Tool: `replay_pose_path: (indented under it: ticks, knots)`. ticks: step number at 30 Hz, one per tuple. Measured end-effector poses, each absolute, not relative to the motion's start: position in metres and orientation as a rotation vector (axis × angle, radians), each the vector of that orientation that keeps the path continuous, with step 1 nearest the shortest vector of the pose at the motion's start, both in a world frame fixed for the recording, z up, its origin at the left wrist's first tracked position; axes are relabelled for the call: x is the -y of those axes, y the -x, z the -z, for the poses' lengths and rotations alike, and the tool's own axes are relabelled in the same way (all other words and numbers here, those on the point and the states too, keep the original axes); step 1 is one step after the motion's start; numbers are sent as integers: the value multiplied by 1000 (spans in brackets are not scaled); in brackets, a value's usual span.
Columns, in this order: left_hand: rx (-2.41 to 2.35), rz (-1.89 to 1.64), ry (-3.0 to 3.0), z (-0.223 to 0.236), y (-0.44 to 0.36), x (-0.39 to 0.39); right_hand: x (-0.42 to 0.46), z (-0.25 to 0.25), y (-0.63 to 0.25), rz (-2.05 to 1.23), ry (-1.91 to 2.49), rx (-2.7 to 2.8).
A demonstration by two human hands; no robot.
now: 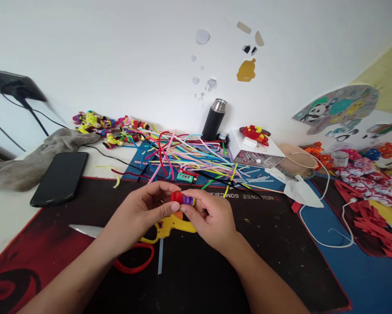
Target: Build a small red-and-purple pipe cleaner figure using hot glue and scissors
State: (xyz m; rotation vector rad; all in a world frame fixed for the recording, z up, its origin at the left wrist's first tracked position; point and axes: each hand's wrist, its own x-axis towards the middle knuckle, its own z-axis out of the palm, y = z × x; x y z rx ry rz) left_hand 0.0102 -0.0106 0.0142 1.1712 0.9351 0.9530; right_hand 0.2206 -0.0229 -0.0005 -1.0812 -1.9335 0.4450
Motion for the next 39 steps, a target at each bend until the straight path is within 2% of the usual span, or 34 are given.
replay_pose_path:
  ticks: [9,17,39]
  knots:
    - [-981,-1095,-1341,-17,-12,17,24,0,-223,-375,1056,1962]
    - [-978,-1132,-1546,-16,-9,19,26,-1,-221,-466,1026,1913]
    - [-969,-1140,-1396,-15,-19,16,23,-2,-220,-614,1006,1836]
